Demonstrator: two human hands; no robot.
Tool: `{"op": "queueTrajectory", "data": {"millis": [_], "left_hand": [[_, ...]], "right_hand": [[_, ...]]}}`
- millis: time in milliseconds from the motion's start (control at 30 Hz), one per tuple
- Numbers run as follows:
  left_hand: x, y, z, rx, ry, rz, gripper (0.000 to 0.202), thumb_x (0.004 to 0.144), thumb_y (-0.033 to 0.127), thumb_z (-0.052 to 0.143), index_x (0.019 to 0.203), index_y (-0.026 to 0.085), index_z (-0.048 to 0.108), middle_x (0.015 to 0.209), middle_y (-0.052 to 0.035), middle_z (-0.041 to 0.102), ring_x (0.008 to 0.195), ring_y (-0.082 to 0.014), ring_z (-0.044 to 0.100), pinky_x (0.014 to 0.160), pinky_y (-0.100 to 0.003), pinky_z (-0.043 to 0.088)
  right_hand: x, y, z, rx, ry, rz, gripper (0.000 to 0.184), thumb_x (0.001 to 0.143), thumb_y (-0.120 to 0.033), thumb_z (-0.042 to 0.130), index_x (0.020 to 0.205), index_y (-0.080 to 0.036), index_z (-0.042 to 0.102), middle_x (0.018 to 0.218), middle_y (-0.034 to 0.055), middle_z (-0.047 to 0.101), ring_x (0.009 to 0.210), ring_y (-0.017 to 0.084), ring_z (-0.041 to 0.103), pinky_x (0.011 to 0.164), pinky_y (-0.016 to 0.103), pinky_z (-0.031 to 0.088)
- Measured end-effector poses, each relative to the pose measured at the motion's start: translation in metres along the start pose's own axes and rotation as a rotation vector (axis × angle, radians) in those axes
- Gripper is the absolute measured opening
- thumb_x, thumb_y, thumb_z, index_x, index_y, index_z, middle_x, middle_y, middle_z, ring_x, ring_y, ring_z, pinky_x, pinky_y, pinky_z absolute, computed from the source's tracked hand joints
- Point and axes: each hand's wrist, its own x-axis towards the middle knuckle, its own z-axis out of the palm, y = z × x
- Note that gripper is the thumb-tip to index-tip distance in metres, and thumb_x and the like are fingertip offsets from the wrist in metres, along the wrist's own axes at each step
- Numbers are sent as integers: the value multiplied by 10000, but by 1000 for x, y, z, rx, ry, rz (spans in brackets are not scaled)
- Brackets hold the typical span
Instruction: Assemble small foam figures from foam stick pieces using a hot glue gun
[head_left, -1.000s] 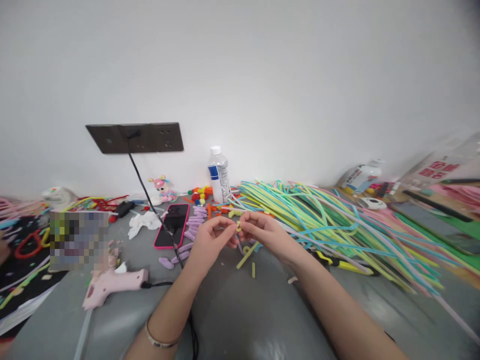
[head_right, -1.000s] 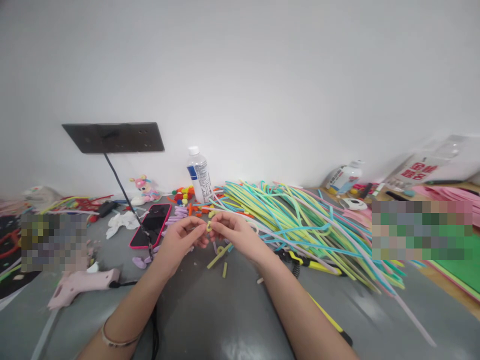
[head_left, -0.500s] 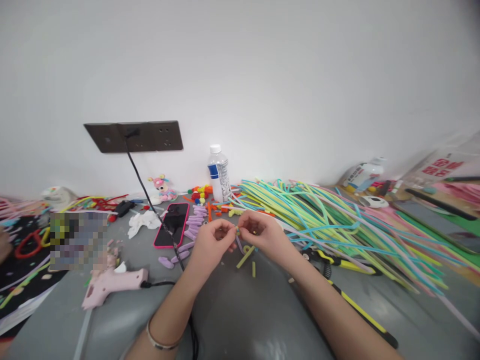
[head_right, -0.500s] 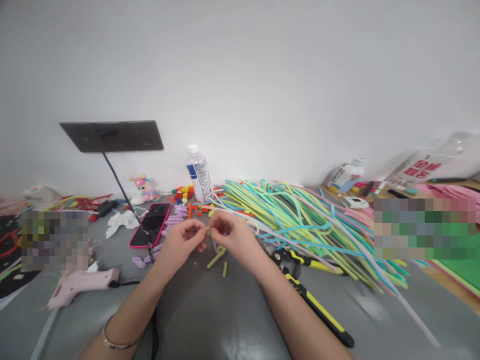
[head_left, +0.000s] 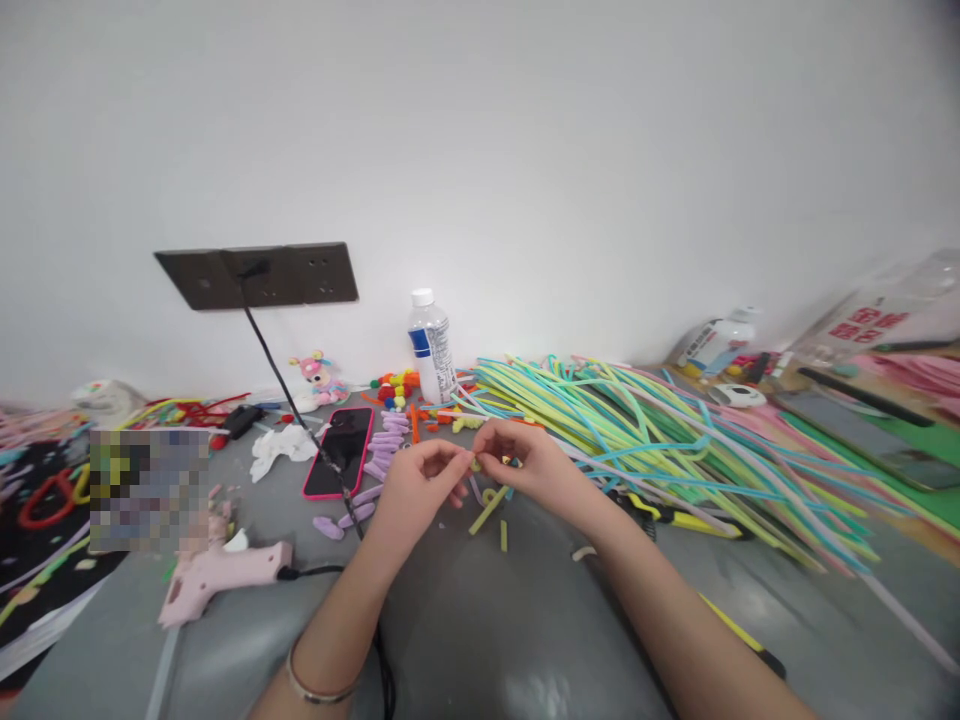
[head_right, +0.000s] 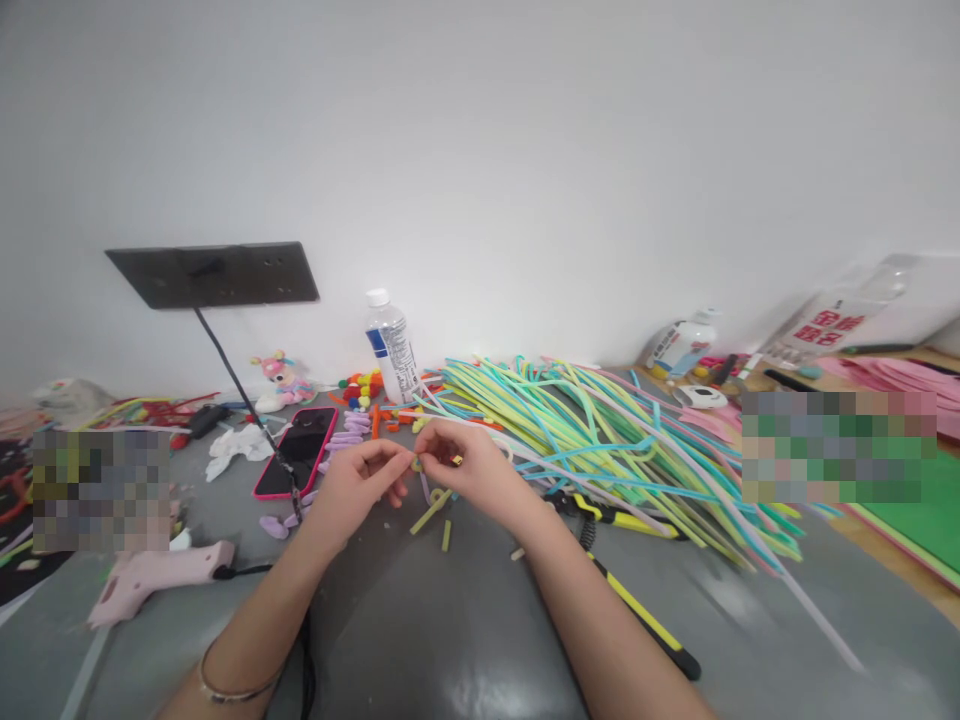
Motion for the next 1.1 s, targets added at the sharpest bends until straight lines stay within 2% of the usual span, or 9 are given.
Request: {"op": "queueTrajectory", "data": {"millis": [167, 333, 500, 667, 867, 1100], "left_hand": [[-1, -2, 0, -94, -31, -29, 396, 674, 531, 804, 713, 162, 663, 504, 32, 596, 416, -87, 513, 412, -194, 437], [-3, 4, 0, -249, -8, -81, 443, 633, 548, 849, 722, 165, 645, 542, 47, 564, 446, -68, 485, 396, -168, 387], [-4, 5, 2, -235, -58, -86, 466, 648, 577, 839, 734, 161, 647, 504, 62, 500, 425, -50, 392, 381, -165, 308], [-5, 4, 3, -245, -91, -94, 458, 649, 561, 849, 739, 163, 641, 502, 77, 449, 429, -37, 329, 393, -163, 257], [-7, 8, 3, -311, -97, -118, 470, 621, 549, 870, 692, 164, 609, 519, 67, 463, 450, -41, 343, 400, -157, 245], [-7, 9, 3, -323, -117, -121, 471, 631, 550, 865, 647, 147, 621, 531, 59, 456, 450, -34, 328, 402, -172, 221]], "right_hand": [[-1, -4, -2, -17, 5, -44, 59, 877, -195, 600, 842, -197, 647, 762, 11, 653, 690, 154, 594, 628, 270, 469], [-2, -5, -2, -92, 18, -149, 140, 906, -279, 677, 1023, -204, 687, 911, 49, 686, 777, 173, 622, 681, 291, 499], [-1, -5, -3, -149, 63, -240, 172, 938, -378, 672, 930, -209, 702, 865, 56, 690, 768, 181, 621, 699, 307, 510], [-2, -6, -2, -152, 97, -224, 265, 918, -473, 682, 862, -214, 674, 813, 45, 678, 709, 172, 604, 646, 298, 499], [-2, -7, -1, -153, 138, -241, 283, 886, -479, 723, 799, -216, 667, 738, 28, 661, 646, 163, 577, 618, 295, 484], [-1, -8, -1, -114, 145, -236, 280, 880, -488, 727, 799, -220, 705, 745, 45, 699, 677, 186, 621, 644, 324, 502]]}}
